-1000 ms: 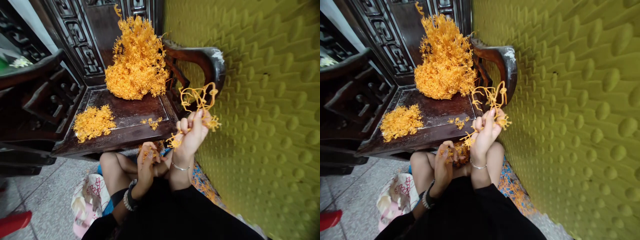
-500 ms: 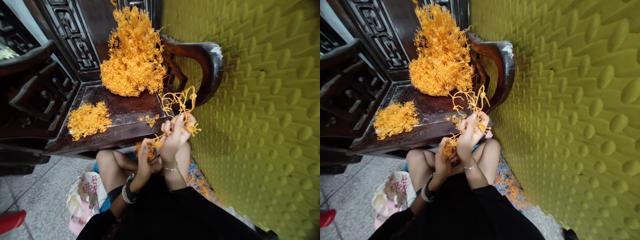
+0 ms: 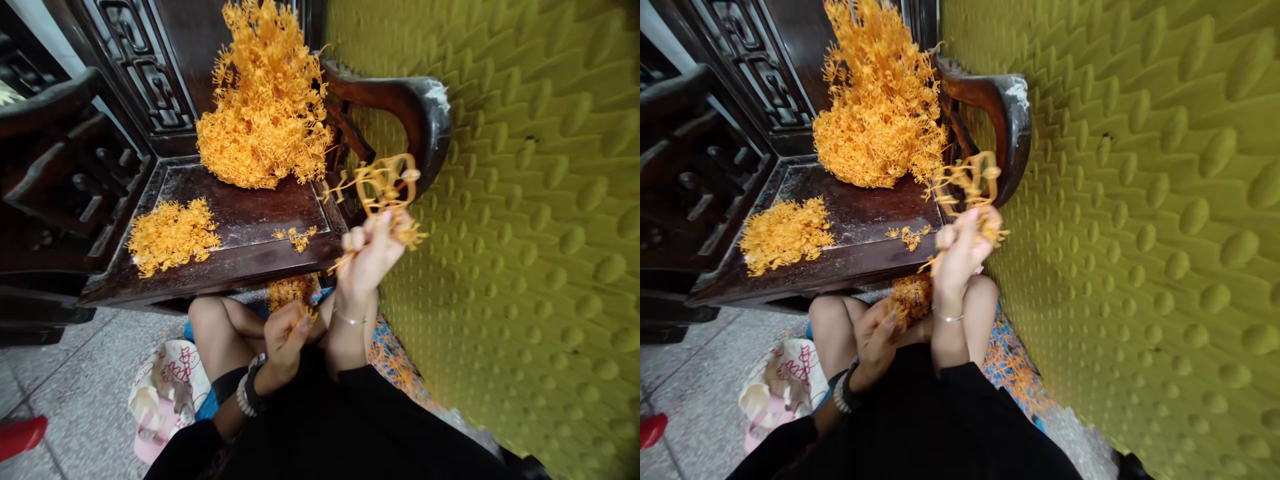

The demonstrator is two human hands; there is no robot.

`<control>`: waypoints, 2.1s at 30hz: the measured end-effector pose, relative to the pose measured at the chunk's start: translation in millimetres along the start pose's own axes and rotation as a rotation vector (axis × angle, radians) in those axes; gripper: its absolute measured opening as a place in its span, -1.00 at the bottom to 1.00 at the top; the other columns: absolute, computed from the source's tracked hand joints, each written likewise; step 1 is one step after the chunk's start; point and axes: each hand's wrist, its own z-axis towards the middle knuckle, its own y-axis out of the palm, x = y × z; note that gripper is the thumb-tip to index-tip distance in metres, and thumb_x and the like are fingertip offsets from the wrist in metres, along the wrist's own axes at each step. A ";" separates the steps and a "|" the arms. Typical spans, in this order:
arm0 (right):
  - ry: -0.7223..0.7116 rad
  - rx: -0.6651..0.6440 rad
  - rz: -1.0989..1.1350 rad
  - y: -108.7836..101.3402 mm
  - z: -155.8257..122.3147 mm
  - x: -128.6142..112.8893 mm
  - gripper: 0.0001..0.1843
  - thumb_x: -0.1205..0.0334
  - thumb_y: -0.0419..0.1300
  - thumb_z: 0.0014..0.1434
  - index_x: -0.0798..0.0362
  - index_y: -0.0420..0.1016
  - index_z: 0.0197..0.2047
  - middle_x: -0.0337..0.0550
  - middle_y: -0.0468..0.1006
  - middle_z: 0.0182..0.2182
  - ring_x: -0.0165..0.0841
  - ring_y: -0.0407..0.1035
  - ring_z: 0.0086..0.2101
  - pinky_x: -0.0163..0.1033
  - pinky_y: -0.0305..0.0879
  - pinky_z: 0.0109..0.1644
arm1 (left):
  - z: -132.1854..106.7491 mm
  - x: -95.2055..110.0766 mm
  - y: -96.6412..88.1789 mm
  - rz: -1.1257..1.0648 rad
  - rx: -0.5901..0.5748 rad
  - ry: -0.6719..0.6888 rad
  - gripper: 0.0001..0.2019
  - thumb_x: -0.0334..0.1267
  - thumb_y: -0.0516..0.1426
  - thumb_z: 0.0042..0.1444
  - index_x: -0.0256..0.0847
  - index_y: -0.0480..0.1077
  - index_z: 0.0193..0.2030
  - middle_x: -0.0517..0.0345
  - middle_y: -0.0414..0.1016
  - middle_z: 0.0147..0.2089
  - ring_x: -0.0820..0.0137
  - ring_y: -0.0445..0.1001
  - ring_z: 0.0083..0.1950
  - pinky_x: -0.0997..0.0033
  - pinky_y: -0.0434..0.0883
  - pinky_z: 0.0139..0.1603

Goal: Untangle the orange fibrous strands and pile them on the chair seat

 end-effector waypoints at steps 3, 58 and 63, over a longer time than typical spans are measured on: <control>-0.062 0.003 0.033 -8.6 20.7 -9.8 -0.79 0.13 0.17 0.12 -0.04 0.16 -0.33 -0.48 -0.07 -0.60 -0.59 -0.26 -0.69 -0.43 -0.25 -0.62 | 1.5 9.5 -5.3 -0.076 0.126 0.041 -0.59 -0.15 0.17 0.14 -0.22 0.16 -0.64 0.25 0.15 -0.57 0.55 0.15 -0.59 0.54 0.14 -0.62; 0.601 -0.435 0.238 0.7 -35.5 -10.8 -0.68 0.37 0.25 0.00 -0.08 0.25 -0.20 -0.39 0.42 -0.46 -0.50 0.34 -0.44 -0.29 0.37 -0.25 | 18.8 33.8 7.5 0.179 0.295 0.511 -0.93 -0.27 0.16 0.19 -0.14 0.49 -0.27 0.26 0.40 -0.47 0.57 0.30 -0.54 0.55 0.26 -0.55; 0.582 -0.482 0.265 3.8 -38.2 -12.4 -0.70 0.36 0.26 0.01 -0.08 0.30 -0.20 -0.37 0.37 -0.49 -0.50 0.27 -0.49 -0.32 0.31 -0.36 | 20.9 49.1 9.5 -0.144 0.240 0.265 -0.90 -0.30 0.20 0.15 -0.22 0.43 -0.38 0.31 0.25 -0.57 0.62 0.18 -0.61 0.64 0.19 -0.61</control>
